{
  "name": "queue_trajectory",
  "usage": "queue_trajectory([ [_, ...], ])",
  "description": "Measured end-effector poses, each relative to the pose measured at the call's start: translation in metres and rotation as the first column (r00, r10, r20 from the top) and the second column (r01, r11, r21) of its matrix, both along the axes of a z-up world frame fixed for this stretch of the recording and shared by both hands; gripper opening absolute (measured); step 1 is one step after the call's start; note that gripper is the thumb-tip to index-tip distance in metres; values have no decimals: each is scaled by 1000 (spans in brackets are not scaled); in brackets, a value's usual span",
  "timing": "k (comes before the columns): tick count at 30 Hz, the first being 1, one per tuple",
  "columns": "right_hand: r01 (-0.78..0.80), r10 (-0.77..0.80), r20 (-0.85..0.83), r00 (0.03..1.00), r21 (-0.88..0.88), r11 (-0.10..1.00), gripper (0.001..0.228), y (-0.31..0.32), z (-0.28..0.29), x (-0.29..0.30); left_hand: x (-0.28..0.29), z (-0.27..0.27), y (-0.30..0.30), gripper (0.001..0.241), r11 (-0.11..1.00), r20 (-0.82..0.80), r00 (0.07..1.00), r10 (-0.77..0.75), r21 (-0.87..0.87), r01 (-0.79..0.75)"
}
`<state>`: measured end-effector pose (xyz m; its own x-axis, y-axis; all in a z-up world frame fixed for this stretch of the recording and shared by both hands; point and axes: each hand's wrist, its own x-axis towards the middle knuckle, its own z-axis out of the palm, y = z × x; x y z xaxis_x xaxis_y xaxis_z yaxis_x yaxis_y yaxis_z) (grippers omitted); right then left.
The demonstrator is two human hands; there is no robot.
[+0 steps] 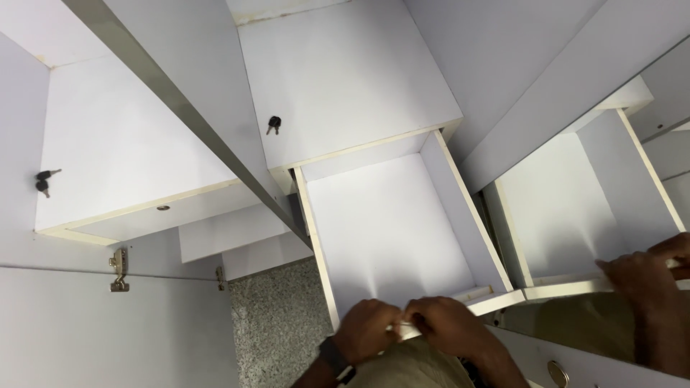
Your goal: The person cleans the interior of a white cabinet and its drawer using a white cloth. They wipe the bottom shelf, the sides, and the inside of the drawer, then close the drawer and continue wiping the cabinet surfaces.
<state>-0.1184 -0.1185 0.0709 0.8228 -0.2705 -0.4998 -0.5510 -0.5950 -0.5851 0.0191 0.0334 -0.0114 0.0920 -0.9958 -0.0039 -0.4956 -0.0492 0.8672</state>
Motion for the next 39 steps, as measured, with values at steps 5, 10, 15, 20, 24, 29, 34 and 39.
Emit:
queue_trajectory([
  [5, -221, 206, 158, 966, 84, 972, 17, 27, -13, 26, 12, -17, 45, 8, 993, 160, 980, 118, -37, -113],
  [10, -339, 319, 184, 930, 87, 937, 18, 33, -15, 36, 13, -15, 53, 16, 991, 258, 957, 132, -52, -123],
  [15, -298, 285, 110, 952, 121, 947, 14, 23, -7, 41, 21, -5, 37, 16, 987, 220, 975, 31, 150, -65],
  [20, -190, 201, 152, 968, -82, 978, 14, -12, -25, 46, 35, 13, -4, 9, 987, 231, 960, 156, 8, -162],
  [24, 24, 95, 301, 949, -368, 929, 15, -47, -29, 67, 47, 18, -57, 18, 944, 206, 925, 319, 19, -330],
  [29, 168, 58, 469, 881, -424, 890, 31, -103, -69, 96, 79, -26, -106, 32, 884, 303, 832, 465, -110, -455],
  [34, 278, -94, 417, 904, -406, 871, 35, -130, -125, 121, 97, -71, -142, 36, 764, -63, 769, 637, -85, -640],
  [39, 185, -115, 189, 975, -415, 891, 45, -131, -163, 141, 103, -107, -158, 20, 699, -758, 211, 617, 404, -590],
])
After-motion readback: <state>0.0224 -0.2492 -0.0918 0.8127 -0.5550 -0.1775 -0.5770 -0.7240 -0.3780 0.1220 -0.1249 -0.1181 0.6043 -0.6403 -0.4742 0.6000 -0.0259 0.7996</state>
